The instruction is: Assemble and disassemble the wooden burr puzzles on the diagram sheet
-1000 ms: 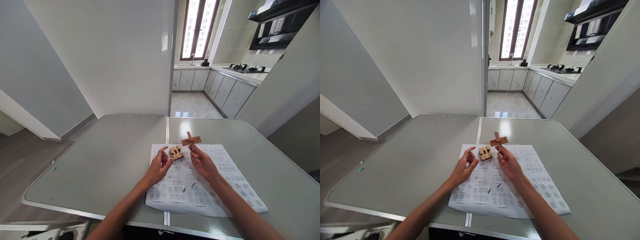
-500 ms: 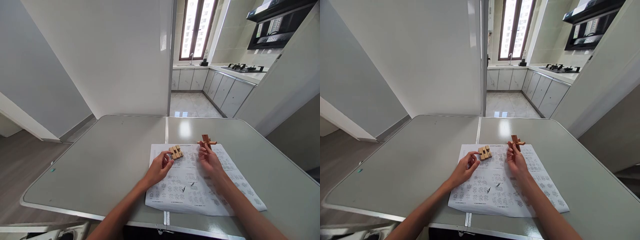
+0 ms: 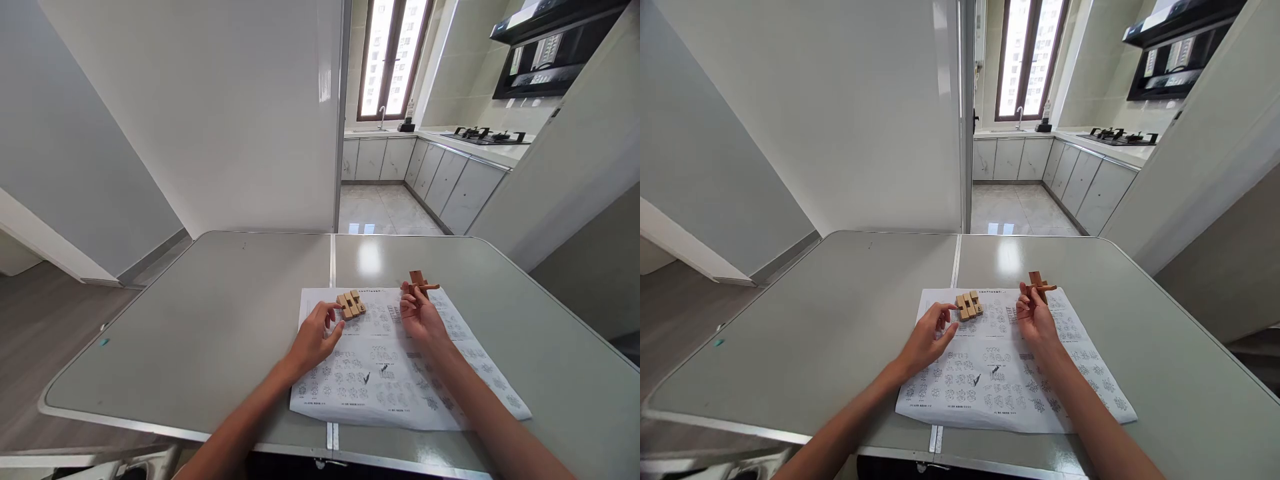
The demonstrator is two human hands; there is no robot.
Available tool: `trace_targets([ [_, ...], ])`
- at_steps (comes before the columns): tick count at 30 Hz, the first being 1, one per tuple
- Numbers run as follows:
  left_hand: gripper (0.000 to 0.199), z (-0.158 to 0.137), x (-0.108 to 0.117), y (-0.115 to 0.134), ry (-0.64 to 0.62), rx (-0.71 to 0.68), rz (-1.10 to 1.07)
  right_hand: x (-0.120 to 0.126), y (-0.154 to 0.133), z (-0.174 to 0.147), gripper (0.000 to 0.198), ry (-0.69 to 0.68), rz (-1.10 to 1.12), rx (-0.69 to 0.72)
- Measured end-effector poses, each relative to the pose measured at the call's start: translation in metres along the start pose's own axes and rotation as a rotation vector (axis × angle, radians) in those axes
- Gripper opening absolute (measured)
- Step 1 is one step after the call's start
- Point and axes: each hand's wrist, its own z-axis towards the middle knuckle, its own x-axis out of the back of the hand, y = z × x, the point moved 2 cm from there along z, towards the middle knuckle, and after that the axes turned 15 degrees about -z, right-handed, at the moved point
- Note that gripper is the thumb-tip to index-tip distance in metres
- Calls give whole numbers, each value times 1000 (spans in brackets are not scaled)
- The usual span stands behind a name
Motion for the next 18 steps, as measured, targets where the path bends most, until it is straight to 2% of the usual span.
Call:
trace_targets([
  [7, 37, 0, -2, -8, 49, -121, 138, -10, 1, -8, 23, -48, -165, 40],
  [13, 43, 1, -2, -10, 45, -174, 202, -26, 8, -27, 29, -123, -486, 109],
  [14, 45, 2, -2, -10, 44, -182, 212, -29, 11, -30, 26, -149, -602, 156],
  [16, 48, 3, -2, -9, 36, -200, 222, -36, 16, -36, 22, -249, -1046, 405],
  [18, 49, 4, -2, -7, 19, -220, 228, -39, 25, -40, 28, -349, -1348, 654],
])
